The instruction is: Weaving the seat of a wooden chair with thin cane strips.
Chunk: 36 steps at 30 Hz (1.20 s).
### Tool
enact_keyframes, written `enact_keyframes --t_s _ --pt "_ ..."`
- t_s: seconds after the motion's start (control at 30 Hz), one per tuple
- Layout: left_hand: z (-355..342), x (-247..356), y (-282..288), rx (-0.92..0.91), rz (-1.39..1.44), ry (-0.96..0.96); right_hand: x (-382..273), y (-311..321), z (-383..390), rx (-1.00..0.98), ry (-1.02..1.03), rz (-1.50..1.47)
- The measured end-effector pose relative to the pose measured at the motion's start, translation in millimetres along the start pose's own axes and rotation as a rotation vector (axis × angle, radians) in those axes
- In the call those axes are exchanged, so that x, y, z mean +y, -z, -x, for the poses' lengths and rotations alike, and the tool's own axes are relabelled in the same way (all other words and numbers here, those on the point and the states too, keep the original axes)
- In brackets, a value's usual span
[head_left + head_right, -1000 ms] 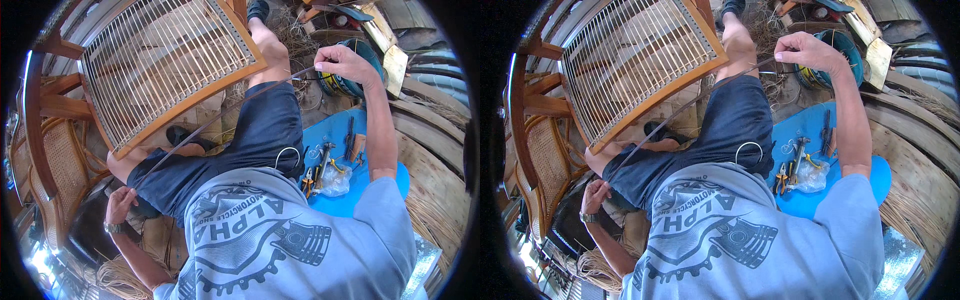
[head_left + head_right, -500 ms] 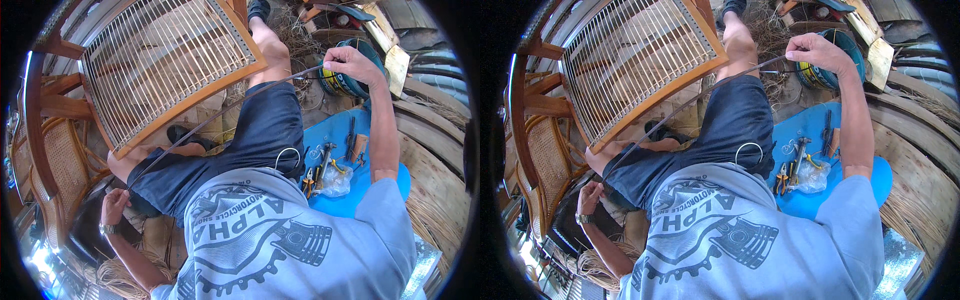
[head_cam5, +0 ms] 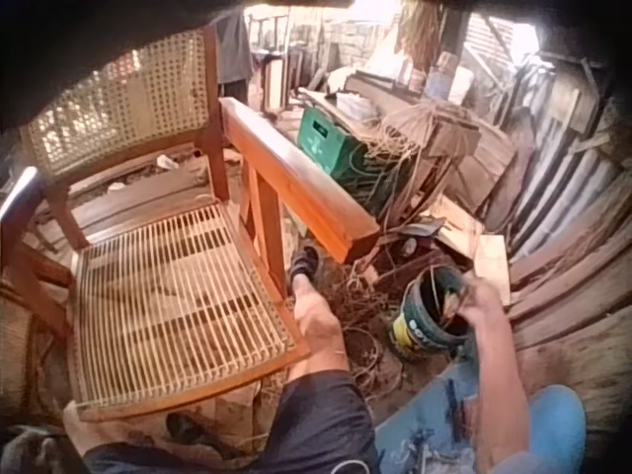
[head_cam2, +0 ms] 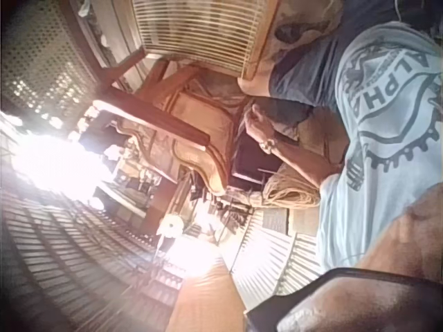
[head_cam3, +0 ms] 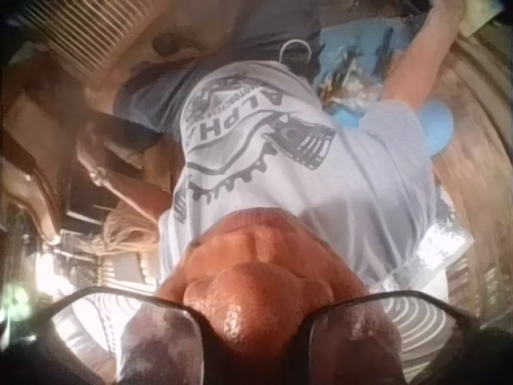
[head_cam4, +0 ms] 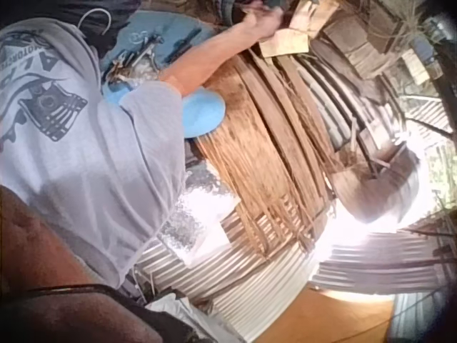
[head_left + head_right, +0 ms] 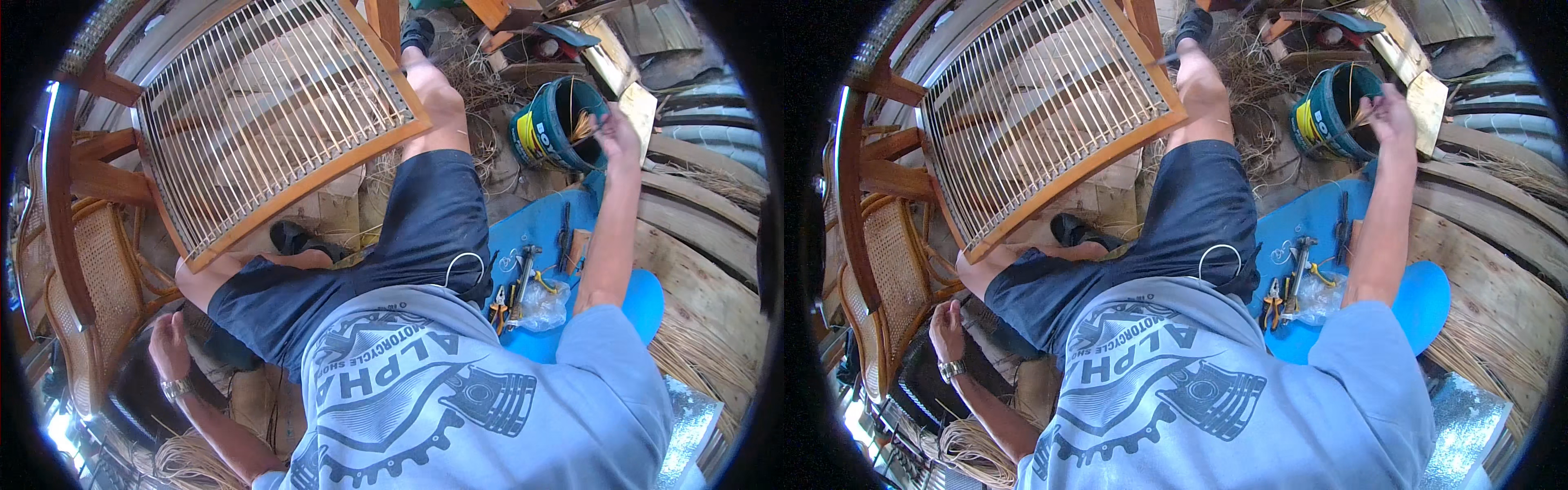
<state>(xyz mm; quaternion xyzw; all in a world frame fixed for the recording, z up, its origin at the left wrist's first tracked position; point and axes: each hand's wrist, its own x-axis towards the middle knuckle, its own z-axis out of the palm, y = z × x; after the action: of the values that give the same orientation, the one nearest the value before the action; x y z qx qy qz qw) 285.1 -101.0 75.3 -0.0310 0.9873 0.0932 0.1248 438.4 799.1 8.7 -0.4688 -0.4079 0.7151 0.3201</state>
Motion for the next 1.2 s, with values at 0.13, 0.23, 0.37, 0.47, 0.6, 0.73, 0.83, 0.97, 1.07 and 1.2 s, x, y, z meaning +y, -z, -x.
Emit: enact_keyframes --t_s 0.13,0.23,0.37,0.47,0.6,0.73,0.83,0.97,1.07,1.2 --pt "3 110 -17 -0.242 0.560 -0.156 51 -69 120 -0.371 -0.141 0.202" --pt "8 230 -50 -0.415 0.693 -0.376 83 -99 173 -0.595 -0.159 0.227" --pt "20 339 -107 -0.650 1.066 -0.701 117 -136 219 -0.828 -0.182 0.166" --pt "23 378 -141 -0.661 1.179 -0.725 129 -156 245 -0.838 -0.198 0.171" --pt "21 375 -132 -0.867 1.231 -0.651 130 -166 250 -0.805 -0.286 0.147" --pt "19 324 -104 -0.753 0.968 -0.410 131 -170 216 -0.695 -0.366 -0.140" --pt "6 279 -92 -0.797 0.917 -0.229 131 -172 184 -0.614 -0.198 -0.171" --pt "8 249 -85 -0.683 0.920 -0.262 129 -176 174 -0.674 -0.034 -0.124" --pt "8 241 -79 -0.645 0.890 -0.251 131 -179 179 -0.695 -0.011 -0.104" --pt "4 231 -80 -0.647 0.856 -0.223 131 -181 184 -0.714 0.018 -0.085"
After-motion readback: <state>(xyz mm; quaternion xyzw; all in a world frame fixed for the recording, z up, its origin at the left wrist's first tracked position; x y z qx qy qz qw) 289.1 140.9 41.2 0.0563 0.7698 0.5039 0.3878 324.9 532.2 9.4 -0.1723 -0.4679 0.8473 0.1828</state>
